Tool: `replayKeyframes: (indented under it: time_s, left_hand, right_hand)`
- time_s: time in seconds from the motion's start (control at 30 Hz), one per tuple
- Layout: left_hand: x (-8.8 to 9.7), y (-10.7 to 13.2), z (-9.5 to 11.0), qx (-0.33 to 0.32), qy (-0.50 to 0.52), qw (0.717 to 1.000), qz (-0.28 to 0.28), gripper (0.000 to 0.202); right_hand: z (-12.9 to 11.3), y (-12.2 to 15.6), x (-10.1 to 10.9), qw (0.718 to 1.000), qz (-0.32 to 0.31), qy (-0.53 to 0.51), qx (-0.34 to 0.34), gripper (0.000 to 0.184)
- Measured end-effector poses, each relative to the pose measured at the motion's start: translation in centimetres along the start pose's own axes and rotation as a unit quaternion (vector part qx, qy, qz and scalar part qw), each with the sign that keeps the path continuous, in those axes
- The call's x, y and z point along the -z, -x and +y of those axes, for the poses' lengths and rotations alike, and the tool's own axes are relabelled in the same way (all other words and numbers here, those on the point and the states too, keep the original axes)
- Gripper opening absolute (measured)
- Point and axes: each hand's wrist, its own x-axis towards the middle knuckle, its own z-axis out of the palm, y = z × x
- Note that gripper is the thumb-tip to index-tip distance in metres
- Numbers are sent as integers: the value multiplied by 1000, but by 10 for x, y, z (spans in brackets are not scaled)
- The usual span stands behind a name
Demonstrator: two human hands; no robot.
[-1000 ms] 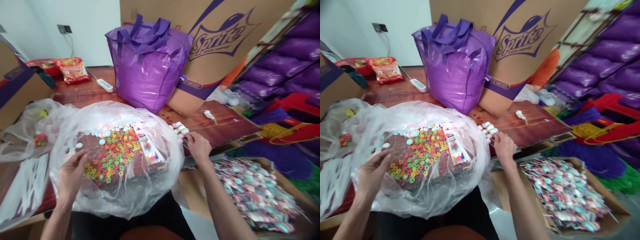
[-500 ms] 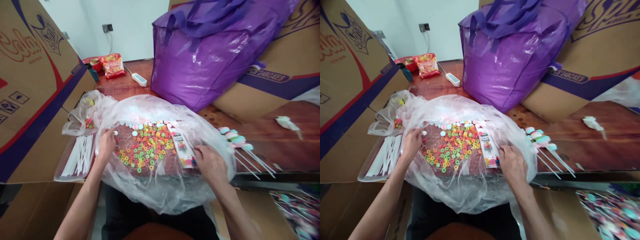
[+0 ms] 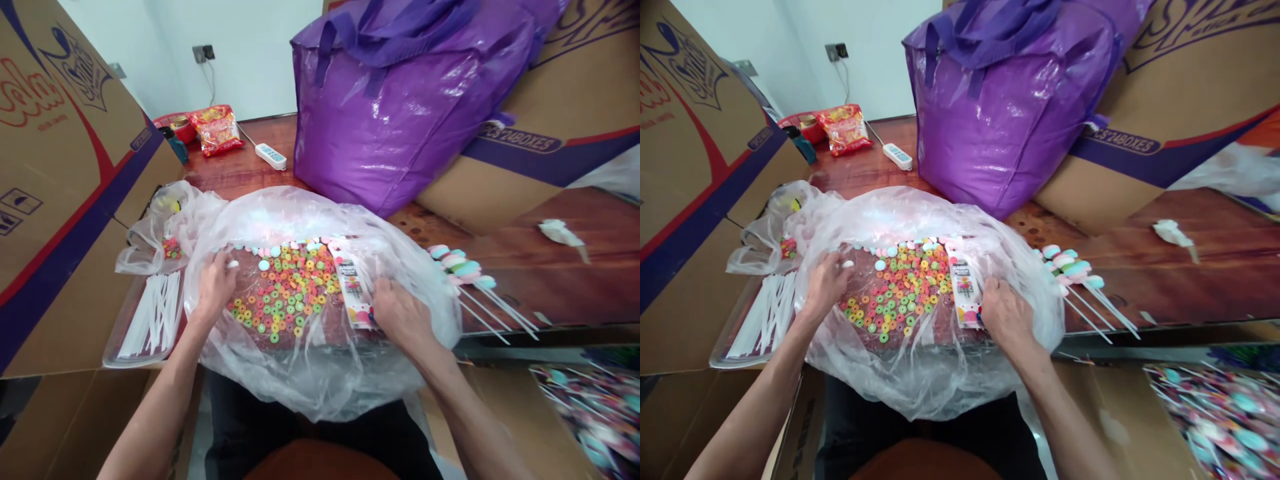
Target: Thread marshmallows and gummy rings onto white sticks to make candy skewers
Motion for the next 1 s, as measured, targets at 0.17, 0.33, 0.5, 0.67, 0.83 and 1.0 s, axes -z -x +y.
replayKeyframes:
  time_s: [0.17,0.33,0.5,0.67,0.83,1.0]
  left_hand:
    - [-20,-2,29,-40,134,988,-64,6]
    - [-34,-5,41,-38,100,992,-65,2]
    - [-36,1,35,-61,101,992,-44,14]
    - [-26,16,25,-43,138,989,21,16]
    - [-6,41,20,-108,175,977,-55,18]
    - [3,41,11,55,292,954,-38,32]
  right_hand:
    - [7,-5,-7,1000,6,-26,13,32]
    - [6,3,3,998,-23,-51,13,42]
    - [22,36,17,996,38,-77,27,48]
    - [28,65,35,978,156,-129,48,48]
    - [-8,64,32,946,155,-260,119,39]
    - [-57,62,19,905,107,-383,151,27]
